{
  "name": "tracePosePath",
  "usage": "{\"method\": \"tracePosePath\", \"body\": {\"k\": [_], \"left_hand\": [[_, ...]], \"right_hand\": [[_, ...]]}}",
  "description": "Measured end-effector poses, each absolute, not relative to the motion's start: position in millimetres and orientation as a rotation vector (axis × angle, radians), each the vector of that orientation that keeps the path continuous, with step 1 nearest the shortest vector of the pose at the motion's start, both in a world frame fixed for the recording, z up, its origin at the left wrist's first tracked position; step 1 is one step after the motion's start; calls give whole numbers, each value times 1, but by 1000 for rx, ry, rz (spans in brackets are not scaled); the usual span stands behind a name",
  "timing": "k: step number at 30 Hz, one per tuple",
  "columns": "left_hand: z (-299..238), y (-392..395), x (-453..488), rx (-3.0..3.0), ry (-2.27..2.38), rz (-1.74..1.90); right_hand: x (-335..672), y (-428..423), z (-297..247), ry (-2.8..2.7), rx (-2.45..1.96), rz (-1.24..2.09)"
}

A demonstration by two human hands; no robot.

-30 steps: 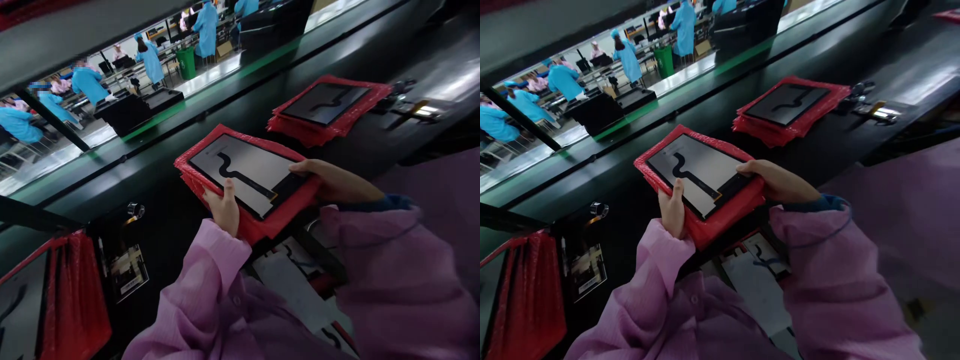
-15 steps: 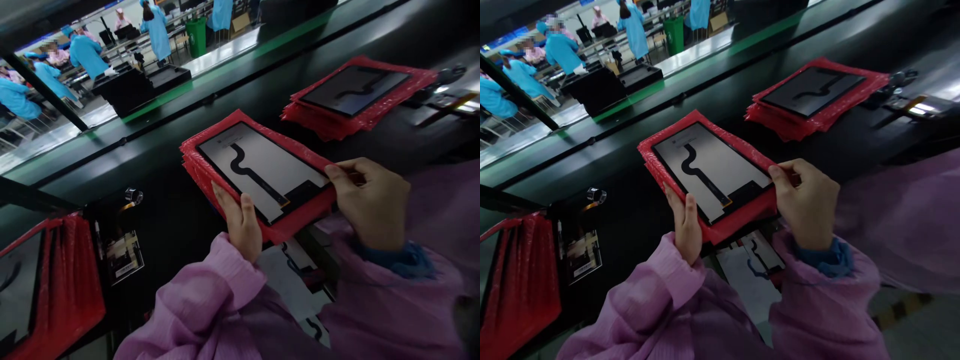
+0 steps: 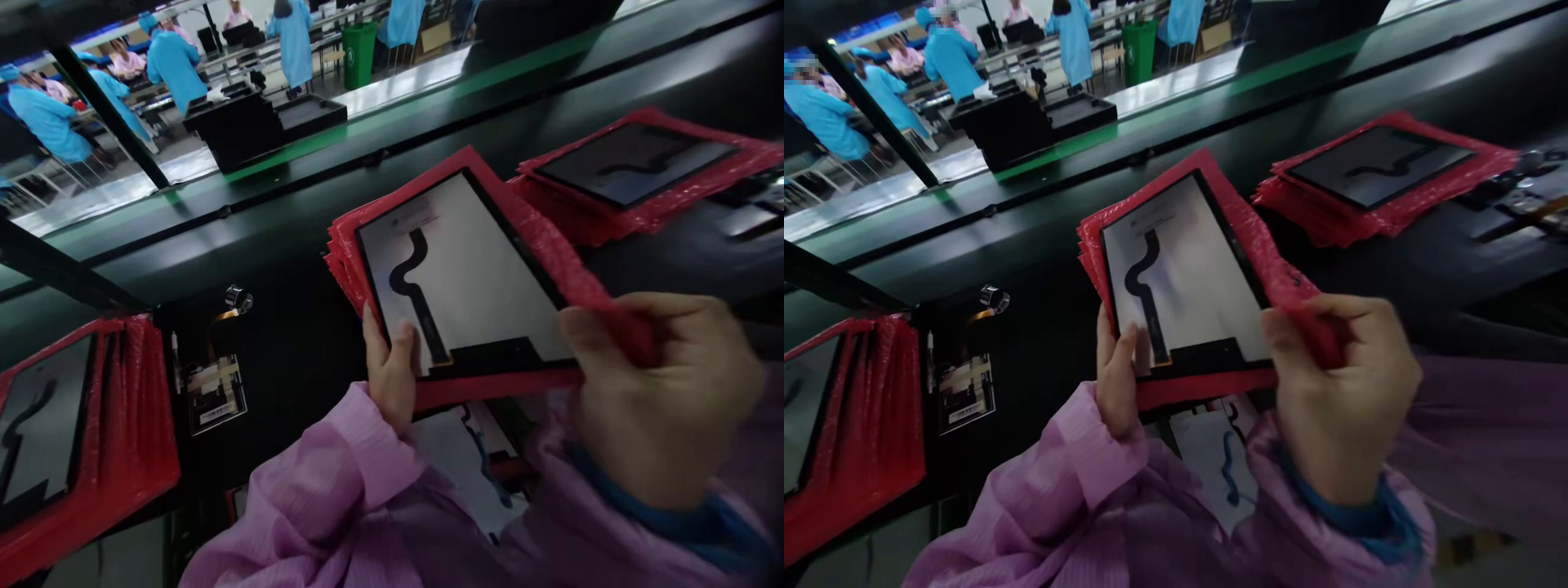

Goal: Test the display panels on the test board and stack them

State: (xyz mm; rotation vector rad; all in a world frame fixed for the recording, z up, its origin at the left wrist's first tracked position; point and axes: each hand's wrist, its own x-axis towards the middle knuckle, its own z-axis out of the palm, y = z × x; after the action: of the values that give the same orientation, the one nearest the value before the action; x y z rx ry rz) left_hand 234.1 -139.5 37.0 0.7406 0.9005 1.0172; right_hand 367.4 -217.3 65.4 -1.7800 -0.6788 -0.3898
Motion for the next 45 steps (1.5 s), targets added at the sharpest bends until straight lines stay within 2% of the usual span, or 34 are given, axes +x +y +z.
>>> {"method": "tracePosePath", "body": {"k": [5, 10, 15, 17, 20, 25, 31, 37, 40, 45], "left_hand": [[36, -149, 181, 629, 973, 1199], [13, -152, 85, 712, 1348, 1408], [-20, -158, 21, 981, 1583, 1162], [-31, -160, 13, 1125, 1632, 1094], [-40, -158, 17, 1327, 1656, 1054], [-45, -147, 38, 1627, 1581, 1006], [-49, -162, 39, 2188, 1618, 850], [-52, -176, 31, 2439, 1414, 671], [-47, -176, 30, 2384, 1449, 668], [-15, -174, 35, 2291, 1201, 748]], "right_hand": [[304, -232, 60, -737, -1711, -487], [241, -225, 22, -1064, -1650, 36], [213, -214, -21, -1361, -1757, 444], [212, -212, -28, -1471, -1871, 415], [218, -200, -24, -1617, -2052, 202], [236, -149, -7, -1750, -2362, -7], [246, -107, -1, -1816, -2596, 30], [254, -118, 1, -1864, -2611, 248], [263, -143, 6, -1703, -2497, 518], [264, -185, 17, -1280, -1745, 1028]]}}
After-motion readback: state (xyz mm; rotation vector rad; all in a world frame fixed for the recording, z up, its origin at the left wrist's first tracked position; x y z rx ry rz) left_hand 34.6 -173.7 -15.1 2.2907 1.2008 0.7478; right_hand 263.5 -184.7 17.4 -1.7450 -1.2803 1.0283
